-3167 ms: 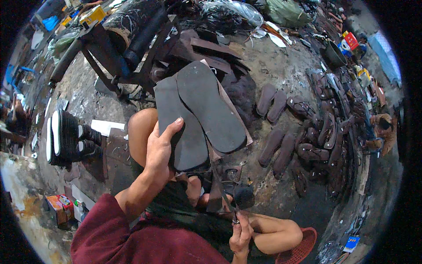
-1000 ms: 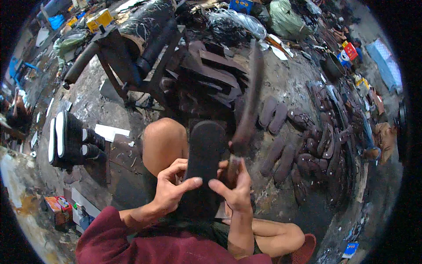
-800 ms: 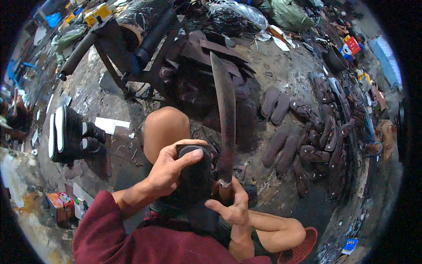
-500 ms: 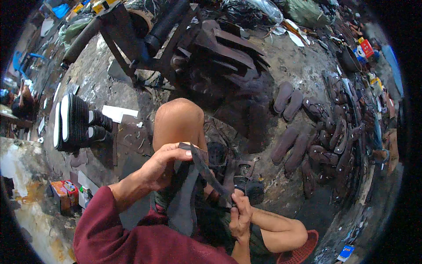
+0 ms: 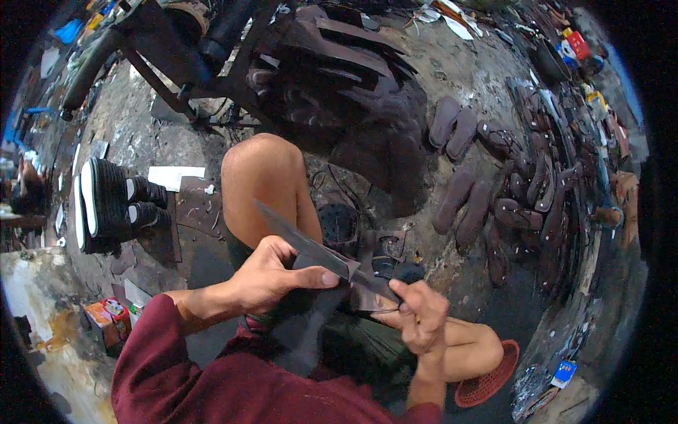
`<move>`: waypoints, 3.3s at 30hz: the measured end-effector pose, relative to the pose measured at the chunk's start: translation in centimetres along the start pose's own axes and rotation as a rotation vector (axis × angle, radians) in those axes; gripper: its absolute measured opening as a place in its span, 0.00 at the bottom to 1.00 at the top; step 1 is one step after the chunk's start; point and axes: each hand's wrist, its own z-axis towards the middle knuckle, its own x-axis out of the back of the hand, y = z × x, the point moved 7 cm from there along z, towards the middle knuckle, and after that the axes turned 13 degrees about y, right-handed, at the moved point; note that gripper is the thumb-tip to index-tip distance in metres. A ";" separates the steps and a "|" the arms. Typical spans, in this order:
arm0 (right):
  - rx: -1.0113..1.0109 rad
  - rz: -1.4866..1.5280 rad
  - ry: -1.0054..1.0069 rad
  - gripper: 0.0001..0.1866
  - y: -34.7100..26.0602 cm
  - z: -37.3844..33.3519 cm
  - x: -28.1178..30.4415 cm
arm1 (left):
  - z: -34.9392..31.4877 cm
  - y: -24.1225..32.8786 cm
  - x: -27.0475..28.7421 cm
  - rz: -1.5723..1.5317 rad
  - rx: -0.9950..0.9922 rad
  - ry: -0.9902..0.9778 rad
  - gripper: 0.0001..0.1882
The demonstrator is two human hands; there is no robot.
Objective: The person sits on the floor and uses a knife to cut and trim a black shoe sole. They repeatedly slice along the edges and remove excess material, then place the trimmed pieces aside.
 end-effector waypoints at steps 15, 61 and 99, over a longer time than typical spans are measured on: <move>-0.183 0.145 -0.097 0.17 0.2 8.1 2.2 | 2.5 -1.9 -2.5 -0.149 0.234 -0.580 0.33; -0.225 0.166 0.208 0.20 0.8 -2.9 -3.5 | 2.4 -1.6 -0.8 -0.757 -0.048 0.400 0.13; -0.104 0.058 0.309 0.17 2.8 -8.7 -4.9 | 1.1 -0.1 2.6 -0.423 -0.003 0.083 0.13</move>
